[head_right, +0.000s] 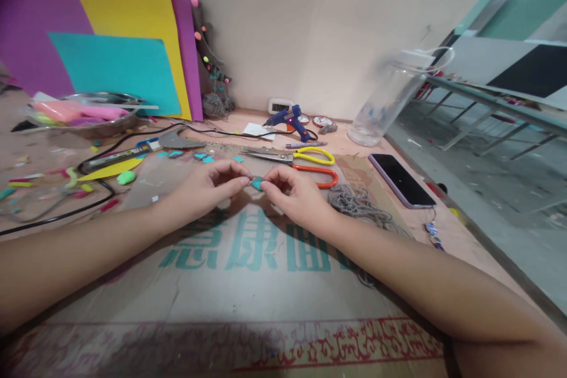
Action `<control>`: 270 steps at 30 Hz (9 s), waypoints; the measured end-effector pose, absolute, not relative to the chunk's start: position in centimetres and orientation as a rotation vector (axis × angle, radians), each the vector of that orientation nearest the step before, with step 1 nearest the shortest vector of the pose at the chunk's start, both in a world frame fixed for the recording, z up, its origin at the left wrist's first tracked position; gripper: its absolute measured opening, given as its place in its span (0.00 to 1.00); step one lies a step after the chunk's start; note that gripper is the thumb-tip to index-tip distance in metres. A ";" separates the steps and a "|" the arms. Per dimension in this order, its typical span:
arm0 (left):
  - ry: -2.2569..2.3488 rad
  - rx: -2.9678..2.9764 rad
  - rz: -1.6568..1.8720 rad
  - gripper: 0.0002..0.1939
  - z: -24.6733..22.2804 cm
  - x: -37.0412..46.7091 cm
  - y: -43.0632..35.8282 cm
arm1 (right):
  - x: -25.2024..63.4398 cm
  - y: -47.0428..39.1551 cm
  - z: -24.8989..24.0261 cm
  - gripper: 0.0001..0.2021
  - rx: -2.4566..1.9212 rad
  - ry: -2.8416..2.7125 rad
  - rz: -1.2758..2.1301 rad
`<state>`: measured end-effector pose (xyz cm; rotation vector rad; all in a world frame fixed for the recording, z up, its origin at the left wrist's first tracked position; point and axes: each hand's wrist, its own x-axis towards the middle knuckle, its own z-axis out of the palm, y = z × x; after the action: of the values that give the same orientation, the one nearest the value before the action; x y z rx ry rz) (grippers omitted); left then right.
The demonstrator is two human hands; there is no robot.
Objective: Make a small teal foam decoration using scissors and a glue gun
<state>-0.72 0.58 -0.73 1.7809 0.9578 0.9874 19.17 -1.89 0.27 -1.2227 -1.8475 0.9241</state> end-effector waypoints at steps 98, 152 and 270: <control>1.045 2.058 0.941 0.07 -0.2 -0.5 0.1 | 19.2 -1.6 -0.2 0.04 -1.125 -2.056 0.628; 0.993 1.988 0.927 0.12 -0.6 -0.6 0.4 | 19.3 -1.4 -0.5 0.05 -1.130 -2.004 0.656; 1.052 1.868 0.983 0.12 -1.0 -0.9 1.0 | 19.2 -1.5 0.0 0.08 -1.122 -2.027 0.607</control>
<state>-0.85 0.97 -0.98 1.8678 1.0525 0.9829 19.19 -1.53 0.05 -1.1222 -2.0272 0.6069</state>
